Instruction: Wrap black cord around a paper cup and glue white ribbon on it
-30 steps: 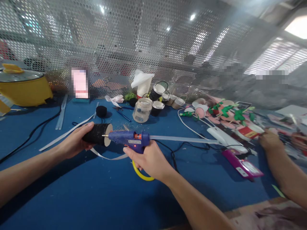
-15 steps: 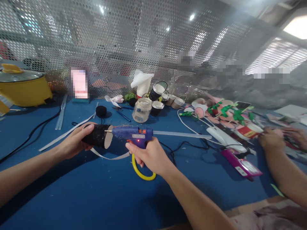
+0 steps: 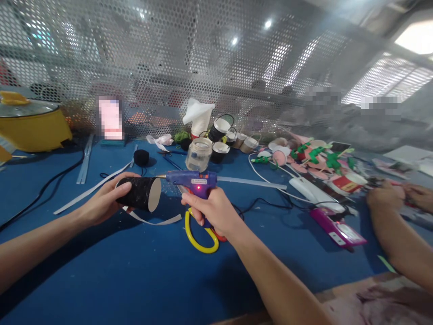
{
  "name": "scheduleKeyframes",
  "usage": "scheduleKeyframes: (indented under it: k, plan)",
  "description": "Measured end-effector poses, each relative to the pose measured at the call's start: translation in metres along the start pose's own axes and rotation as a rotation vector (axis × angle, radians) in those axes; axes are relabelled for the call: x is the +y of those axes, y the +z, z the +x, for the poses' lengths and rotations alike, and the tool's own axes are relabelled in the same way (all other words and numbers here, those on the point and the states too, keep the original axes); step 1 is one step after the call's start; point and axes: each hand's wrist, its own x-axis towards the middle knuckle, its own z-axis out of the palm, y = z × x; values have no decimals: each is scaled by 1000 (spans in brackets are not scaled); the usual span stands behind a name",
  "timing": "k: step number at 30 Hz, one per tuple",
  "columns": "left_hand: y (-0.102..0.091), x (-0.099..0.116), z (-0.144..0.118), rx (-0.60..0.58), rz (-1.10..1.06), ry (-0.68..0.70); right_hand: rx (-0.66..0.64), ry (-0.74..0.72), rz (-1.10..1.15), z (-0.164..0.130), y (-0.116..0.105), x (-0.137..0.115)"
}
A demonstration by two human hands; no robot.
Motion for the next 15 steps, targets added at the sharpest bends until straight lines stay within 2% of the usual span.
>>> scheduleKeyframes:
  k: [4,7,12,15]
  plan:
    - [-1,0,2,56,-67,-52,14,47,179,5,-6,-2]
    - [-2,-2,5,89,-38,-58,116,82,198,11,-12,0]
    - [-4,-8,10,87,202,13,363,74,56,27,-24,12]
    - [-4,-12,14,47,352,91,416,67,-48,37,-31,22]
